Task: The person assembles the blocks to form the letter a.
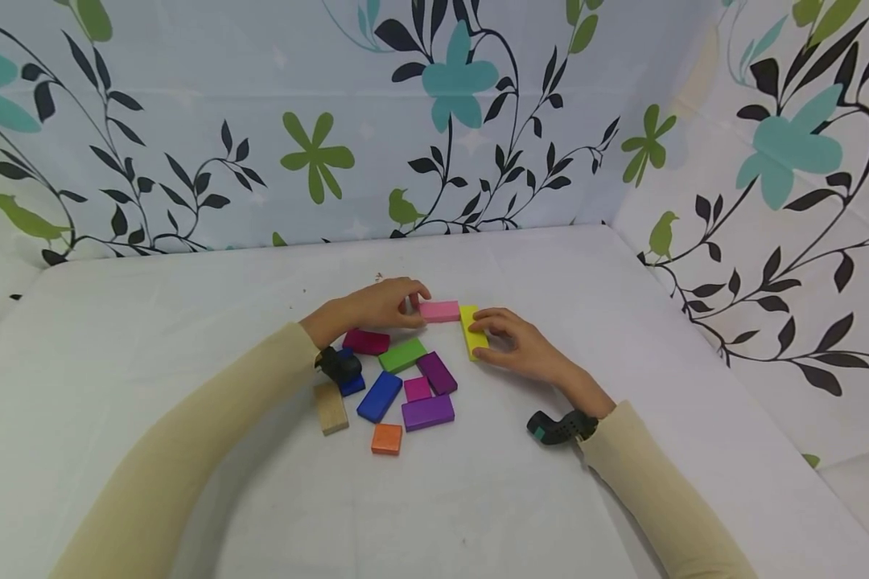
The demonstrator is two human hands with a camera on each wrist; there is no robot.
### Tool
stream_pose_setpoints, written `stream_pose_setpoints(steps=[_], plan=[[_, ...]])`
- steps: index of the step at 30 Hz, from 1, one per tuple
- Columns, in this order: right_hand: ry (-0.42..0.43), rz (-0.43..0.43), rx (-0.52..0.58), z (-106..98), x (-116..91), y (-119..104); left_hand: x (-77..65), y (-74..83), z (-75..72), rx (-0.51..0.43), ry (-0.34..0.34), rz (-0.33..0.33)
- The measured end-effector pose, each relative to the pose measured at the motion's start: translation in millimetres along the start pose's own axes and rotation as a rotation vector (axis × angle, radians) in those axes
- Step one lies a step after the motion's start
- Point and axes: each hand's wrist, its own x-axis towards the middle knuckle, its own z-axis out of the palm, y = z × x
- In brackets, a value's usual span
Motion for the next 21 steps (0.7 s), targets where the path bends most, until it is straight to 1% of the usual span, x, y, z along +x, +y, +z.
stream_pose_setpoints(steps=[5,10,16,21], plan=[[0.001,-0.005,0.006,1.4,-1.5,1.8,-1.0,-5.5,1.3,-0.074,0.015,0.016],[-0.002,-0.009,0.005,1.9,-1.4,2.3,-8.1,-10.1,0.9,-0.143,0.037,0.044],[0.0,-0.012,0.001,0.5,-1.0,0.8,-15.6,-14.4,-2.0,-0.174,0.056,0.081],[0.0,-0.01,0.001,0.9,-0.6,1.2,-18.5,-18.4,-1.5,-0.182,0.062,0.119]])
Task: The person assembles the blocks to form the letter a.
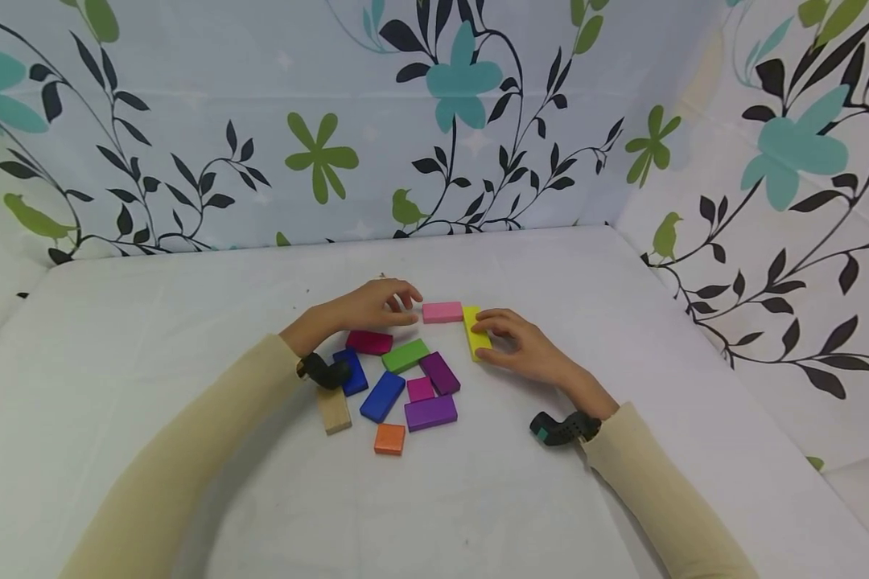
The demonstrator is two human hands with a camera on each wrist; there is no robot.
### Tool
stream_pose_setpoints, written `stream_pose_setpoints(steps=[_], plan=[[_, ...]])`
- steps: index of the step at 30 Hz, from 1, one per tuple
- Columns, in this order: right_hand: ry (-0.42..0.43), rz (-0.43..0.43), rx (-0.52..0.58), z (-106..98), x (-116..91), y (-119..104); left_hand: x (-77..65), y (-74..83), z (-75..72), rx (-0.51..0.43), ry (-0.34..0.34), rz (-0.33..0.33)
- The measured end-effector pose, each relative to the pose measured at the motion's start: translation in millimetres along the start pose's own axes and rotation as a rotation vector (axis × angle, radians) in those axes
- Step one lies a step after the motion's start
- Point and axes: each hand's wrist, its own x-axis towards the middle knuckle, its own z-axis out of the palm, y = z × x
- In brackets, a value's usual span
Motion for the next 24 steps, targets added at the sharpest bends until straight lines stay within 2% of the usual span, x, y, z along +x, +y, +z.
stream_pose_setpoints(steps=[5,14,24], plan=[[0.002,-0.002,-0.005,-1.0,-1.6,-0.3,-3.0,-2.3,0.9,-0.009,-0.002,0.025],[0.004,-0.006,-0.007,-1.6,0.3,0.9,-16.9,-4.7,0.2,0.004,0.019,0.055],[-0.003,0.001,0.013,-0.5,0.4,0.0,-28.5,-5.7,0.0,0.033,0.014,0.051]])
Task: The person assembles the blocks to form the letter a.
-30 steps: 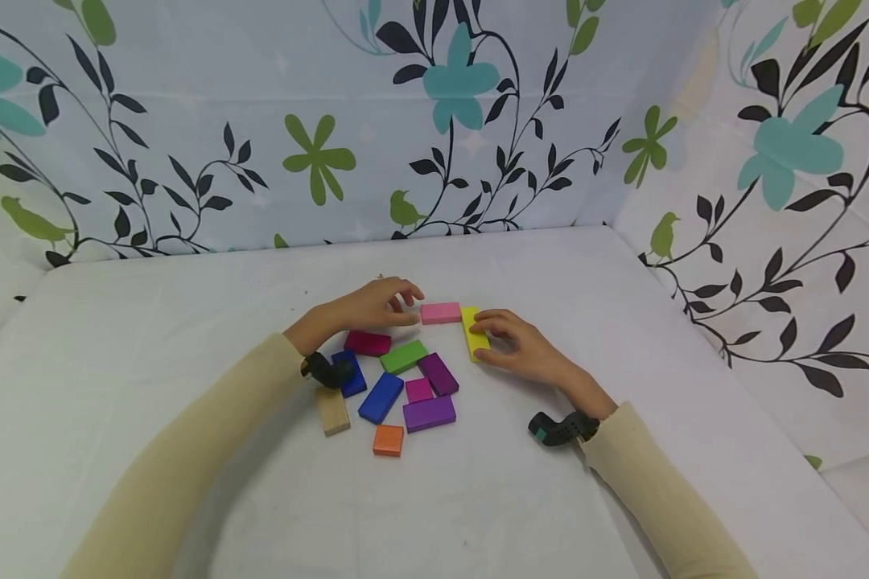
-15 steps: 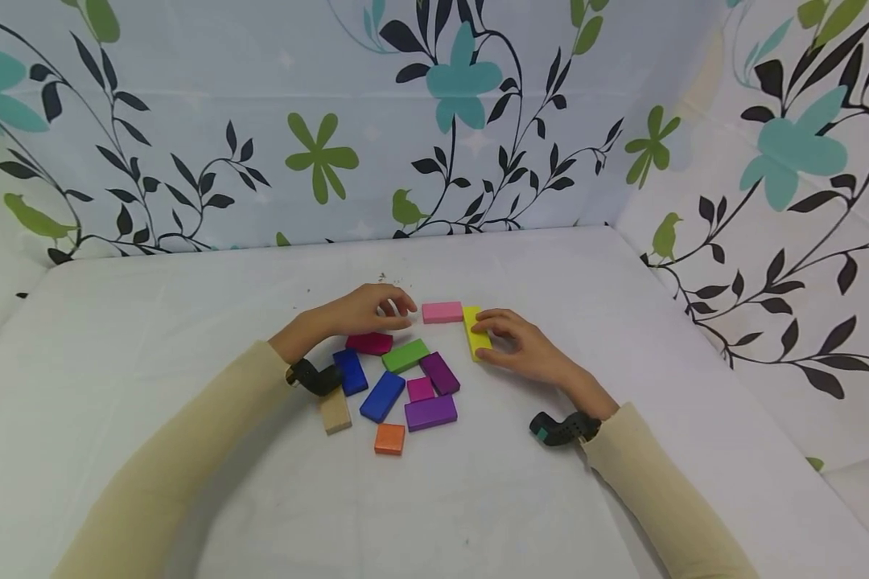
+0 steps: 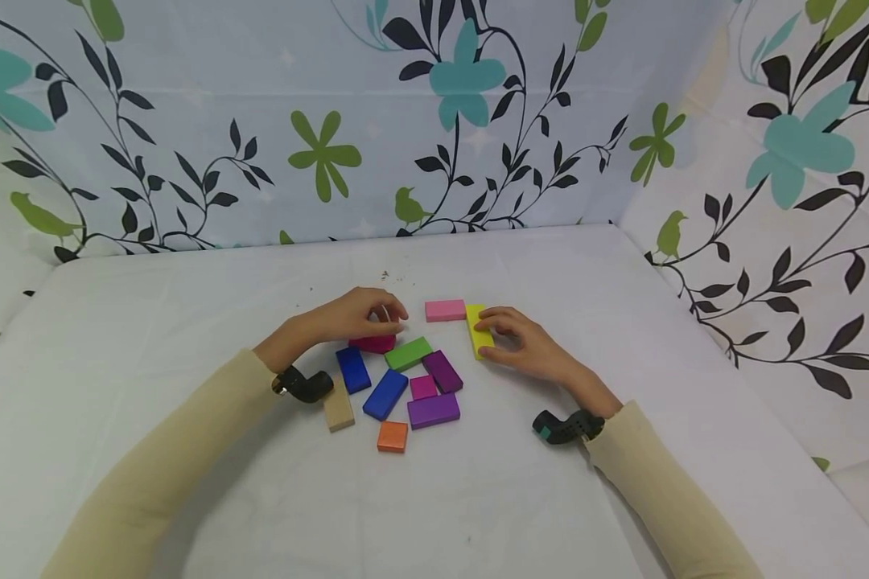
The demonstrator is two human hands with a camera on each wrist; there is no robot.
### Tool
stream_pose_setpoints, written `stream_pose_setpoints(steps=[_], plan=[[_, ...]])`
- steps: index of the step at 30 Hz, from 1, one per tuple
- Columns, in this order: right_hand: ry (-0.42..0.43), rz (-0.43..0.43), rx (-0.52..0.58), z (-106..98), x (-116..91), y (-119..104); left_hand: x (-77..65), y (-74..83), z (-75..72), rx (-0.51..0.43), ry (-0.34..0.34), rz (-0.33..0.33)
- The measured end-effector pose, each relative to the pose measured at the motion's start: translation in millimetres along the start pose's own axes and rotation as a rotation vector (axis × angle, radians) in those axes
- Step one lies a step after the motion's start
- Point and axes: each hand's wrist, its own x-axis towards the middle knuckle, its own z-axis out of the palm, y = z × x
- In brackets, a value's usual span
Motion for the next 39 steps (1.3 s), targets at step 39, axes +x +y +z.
stream_pose_setpoints(steps=[39], plan=[[-0.004,-0.011,0.02,-0.6,-1.2,0.1,-25.2,0.9,-1.0,0.072,0.009,-0.057]])
